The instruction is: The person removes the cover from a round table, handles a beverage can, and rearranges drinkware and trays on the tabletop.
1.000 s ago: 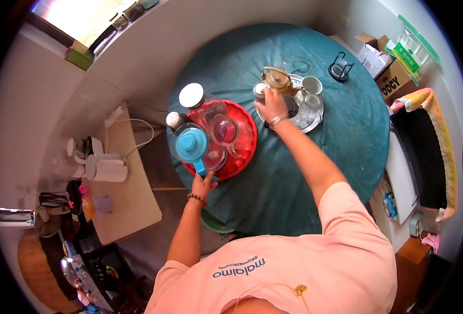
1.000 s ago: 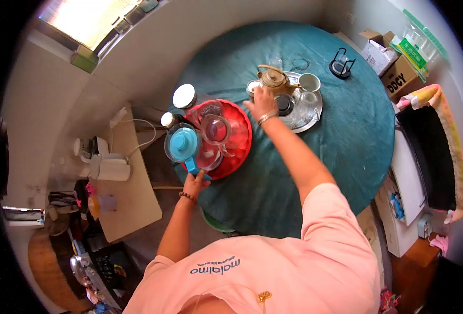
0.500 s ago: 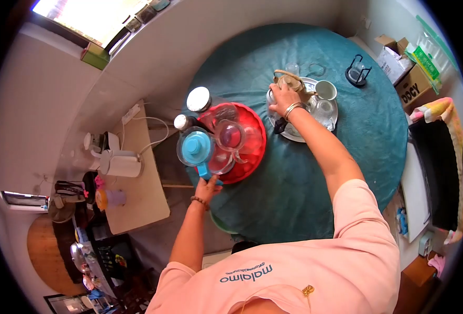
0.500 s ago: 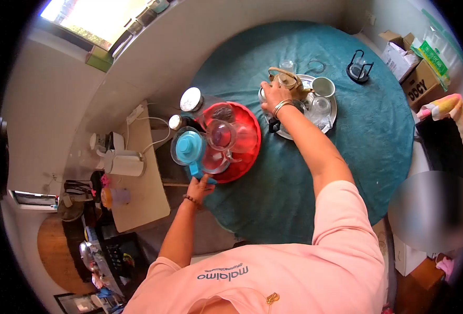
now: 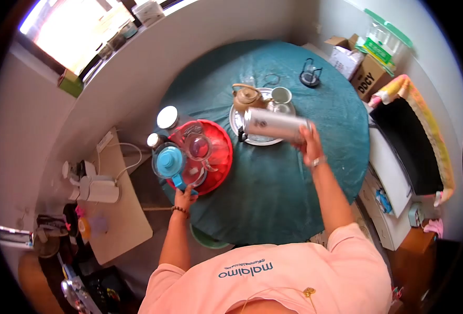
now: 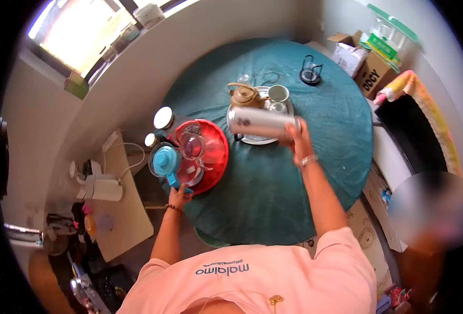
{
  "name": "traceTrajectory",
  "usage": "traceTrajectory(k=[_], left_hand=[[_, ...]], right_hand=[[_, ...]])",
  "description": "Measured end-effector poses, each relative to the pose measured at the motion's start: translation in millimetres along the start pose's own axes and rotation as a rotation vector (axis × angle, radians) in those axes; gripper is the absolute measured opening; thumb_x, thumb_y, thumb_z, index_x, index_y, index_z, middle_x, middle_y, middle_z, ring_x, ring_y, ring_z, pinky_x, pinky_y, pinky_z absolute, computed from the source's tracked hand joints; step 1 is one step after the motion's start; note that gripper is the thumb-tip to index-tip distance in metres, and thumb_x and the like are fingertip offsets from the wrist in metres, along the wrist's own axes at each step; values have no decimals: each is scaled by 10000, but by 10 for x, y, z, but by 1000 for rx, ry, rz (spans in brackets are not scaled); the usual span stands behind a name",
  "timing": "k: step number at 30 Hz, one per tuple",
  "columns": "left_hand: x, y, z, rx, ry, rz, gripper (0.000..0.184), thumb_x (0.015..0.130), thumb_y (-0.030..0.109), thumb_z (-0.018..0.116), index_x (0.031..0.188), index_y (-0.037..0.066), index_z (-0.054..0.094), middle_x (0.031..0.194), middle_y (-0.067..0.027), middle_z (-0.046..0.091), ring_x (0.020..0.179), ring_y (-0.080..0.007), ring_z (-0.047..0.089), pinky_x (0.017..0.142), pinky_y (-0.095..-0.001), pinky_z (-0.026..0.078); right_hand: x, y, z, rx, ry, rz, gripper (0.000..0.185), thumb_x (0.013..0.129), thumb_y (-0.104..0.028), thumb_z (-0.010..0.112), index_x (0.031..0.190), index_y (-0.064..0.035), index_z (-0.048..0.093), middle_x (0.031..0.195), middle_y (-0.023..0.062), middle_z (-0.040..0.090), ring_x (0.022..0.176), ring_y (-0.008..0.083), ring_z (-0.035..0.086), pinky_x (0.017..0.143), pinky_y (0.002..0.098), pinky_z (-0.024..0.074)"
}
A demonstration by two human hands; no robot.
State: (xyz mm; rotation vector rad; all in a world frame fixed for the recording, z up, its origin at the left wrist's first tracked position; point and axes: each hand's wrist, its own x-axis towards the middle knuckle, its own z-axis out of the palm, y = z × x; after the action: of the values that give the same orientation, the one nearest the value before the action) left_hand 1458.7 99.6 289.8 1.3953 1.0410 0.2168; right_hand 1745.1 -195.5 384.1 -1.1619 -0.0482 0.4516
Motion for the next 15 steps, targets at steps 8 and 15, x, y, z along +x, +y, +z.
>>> traceTrajectory(k=[8,15], left_hand=[[-39,-253,146,-170,137,55,327,785,223,493,1028,80,327,777,-59,486,500,-144,498,426,-261,417],[-478,-976,488,-114,-303,-241,308,786,244,482,1016,62,386,845,-74,505,666,-151,523,535,-280,446]], right_hand=[[-1955,490,-1005,256,329,410,421,720,-427,456,946,-71,471,710,86,539,495,179,499,398,260,388],[-2874,604,-990,-126,552,300,432,696,-349,512,989,-53,396,751,95,489,486,158,491,382,237,392]])
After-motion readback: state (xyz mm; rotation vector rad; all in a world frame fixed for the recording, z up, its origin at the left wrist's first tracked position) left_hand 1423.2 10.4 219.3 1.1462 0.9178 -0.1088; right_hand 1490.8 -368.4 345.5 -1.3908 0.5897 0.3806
